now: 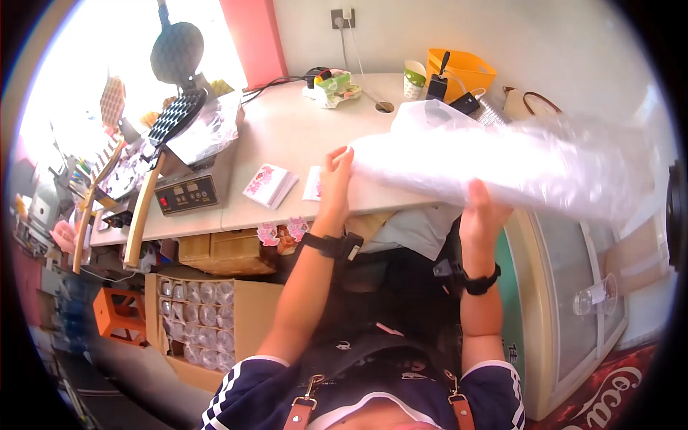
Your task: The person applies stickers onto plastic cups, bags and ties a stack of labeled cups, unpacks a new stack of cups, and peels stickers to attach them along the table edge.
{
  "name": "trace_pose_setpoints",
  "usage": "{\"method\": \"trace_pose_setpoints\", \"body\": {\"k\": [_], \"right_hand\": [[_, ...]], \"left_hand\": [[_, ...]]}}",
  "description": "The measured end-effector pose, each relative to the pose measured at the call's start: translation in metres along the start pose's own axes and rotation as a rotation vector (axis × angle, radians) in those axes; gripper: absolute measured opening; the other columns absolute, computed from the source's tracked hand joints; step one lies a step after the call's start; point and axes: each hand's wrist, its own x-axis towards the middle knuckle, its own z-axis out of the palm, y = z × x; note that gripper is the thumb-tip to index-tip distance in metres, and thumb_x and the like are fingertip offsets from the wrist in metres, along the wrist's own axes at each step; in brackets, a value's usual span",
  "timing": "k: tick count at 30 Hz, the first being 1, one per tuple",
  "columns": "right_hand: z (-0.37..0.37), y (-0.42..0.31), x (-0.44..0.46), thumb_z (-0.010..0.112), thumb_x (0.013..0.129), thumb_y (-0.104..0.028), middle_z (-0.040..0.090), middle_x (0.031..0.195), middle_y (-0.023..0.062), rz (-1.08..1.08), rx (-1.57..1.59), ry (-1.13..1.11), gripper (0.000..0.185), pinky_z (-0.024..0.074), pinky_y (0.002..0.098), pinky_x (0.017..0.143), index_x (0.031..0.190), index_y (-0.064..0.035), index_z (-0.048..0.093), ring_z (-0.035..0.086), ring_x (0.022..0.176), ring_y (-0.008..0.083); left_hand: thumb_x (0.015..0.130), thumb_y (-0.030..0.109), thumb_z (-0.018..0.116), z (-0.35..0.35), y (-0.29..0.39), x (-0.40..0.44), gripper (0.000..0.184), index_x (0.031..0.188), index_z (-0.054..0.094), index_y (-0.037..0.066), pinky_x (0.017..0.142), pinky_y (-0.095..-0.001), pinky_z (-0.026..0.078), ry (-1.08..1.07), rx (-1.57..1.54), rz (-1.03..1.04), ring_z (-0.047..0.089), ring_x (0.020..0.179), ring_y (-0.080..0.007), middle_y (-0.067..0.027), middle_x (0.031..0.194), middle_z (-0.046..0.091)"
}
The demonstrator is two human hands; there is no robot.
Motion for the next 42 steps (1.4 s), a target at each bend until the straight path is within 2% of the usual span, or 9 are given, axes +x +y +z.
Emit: {"method": "trace_pose_setpoints", "body": {"k": [5,14,20,23,33,35,37,39,42], "right_hand": [[-0.028,-0.008,-0.058,0.077,0.077,-0.026,0.036,0.148,0.0107,0.171,0.218,-0.087,0.089,0.0248,0.0490,0.116,0.148,-0.0065,0.027,0.032,0.140,0.0298],[-0.003,-0.031,-0.075,0.069,0.084,-0.030,0.054,0.118,0.0137,0.174,0.118,-0.589,0.067,0.0402,0.0400,0.094,0.141,-0.0054,0.043,0.051,0.106,0.0277],[-0.018,-0.012,-0.111,0.061,0.089,-0.032,0.064,0.099,0.0154,0.301,-0.165,-1.088,0.055,0.0497,0.0351,0.079,0.137,-0.0056,0.051,0.062,0.084,0.0286],[-0.021,0.023,-0.144,0.059,0.089,-0.043,0.066,0.097,0.0146,0.154,-0.279,-1.315,0.062,0.0506,0.0353,0.075,0.138,-0.0060,0.050,0.064,0.081,0.0299],[-0.021,0.071,-0.127,0.066,0.079,-0.054,0.066,0.112,0.0162,-0.155,-0.272,-1.174,0.083,0.0534,0.0350,0.075,0.144,-0.0076,0.043,0.065,0.081,0.0295],[-0.019,0.070,-0.126,0.070,0.080,-0.039,0.065,0.117,0.0154,-0.223,-0.323,-1.125,0.066,0.0537,0.0328,0.070,0.136,-0.0080,0.051,0.064,0.077,0.0262],[-0.022,0.068,-0.122,0.069,0.079,-0.020,0.067,0.113,0.0134,-0.772,-0.375,-1.116,0.045,0.0535,0.0309,0.065,0.120,-0.0047,0.060,0.063,0.072,0.0224],[-0.030,0.061,-0.127,0.066,0.074,-0.005,0.067,0.113,0.0143,-0.651,-0.376,-1.065,0.036,0.0533,0.0294,0.061,0.109,-0.0013,0.062,0.064,0.072,0.0221],[-0.020,0.024,-0.101,0.067,0.070,0.004,0.063,0.115,0.0200,-0.682,-0.306,-0.612,0.031,0.0537,0.0332,0.059,0.100,0.0001,0.065,0.065,0.074,0.0270]], "left_hand": [[0.089,0.004,0.068,-0.019,0.070,-0.029,0.021,0.107,0.061,-0.003,0.090,-0.0264,0.047,0.095,0.007,0.390,0.061,0.102,-0.0149,-0.0127,0.113,0.064],[0.091,0.001,0.064,-0.091,0.131,-0.062,0.009,0.087,0.056,-0.001,0.094,-0.0284,0.046,0.328,0.095,0.767,0.060,0.104,-0.0164,-0.0194,0.123,0.063],[0.094,-0.001,0.057,-0.105,0.167,-0.114,0.005,0.092,0.052,0.000,0.093,-0.0303,0.049,0.442,0.181,0.898,0.060,0.107,-0.0191,-0.0190,0.125,0.061],[0.095,0.001,0.056,-0.096,0.171,-0.128,0.005,0.094,0.050,0.001,0.090,-0.0302,0.050,0.416,0.249,0.948,0.060,0.105,-0.0187,-0.0197,0.127,0.059],[0.093,0.034,0.066,-0.045,0.167,-0.119,0.036,0.086,0.045,0.006,0.097,-0.0395,0.042,0.177,0.295,1.352,0.056,0.097,-0.0202,-0.0152,0.105,0.062],[0.090,0.033,0.068,-0.027,0.163,-0.128,0.034,0.085,0.047,0.008,0.098,-0.0430,0.042,0.036,0.403,1.445,0.057,0.095,-0.0235,-0.0146,0.098,0.063],[0.084,0.022,0.072,-0.026,0.145,-0.133,0.026,0.084,0.050,0.009,0.095,-0.0440,0.046,-0.114,0.343,1.422,0.060,0.091,-0.0258,-0.0135,0.090,0.064],[0.076,0.011,0.074,-0.026,0.131,-0.141,0.023,0.081,0.052,0.009,0.088,-0.0437,0.050,-0.394,0.556,1.290,0.061,0.086,-0.0273,-0.0123,0.087,0.065],[0.072,0.005,0.074,-0.013,0.115,-0.141,0.023,0.077,0.052,0.008,0.079,-0.0424,0.053,-0.364,0.349,1.139,0.063,0.081,-0.0272,-0.0090,0.080,0.066]]}}
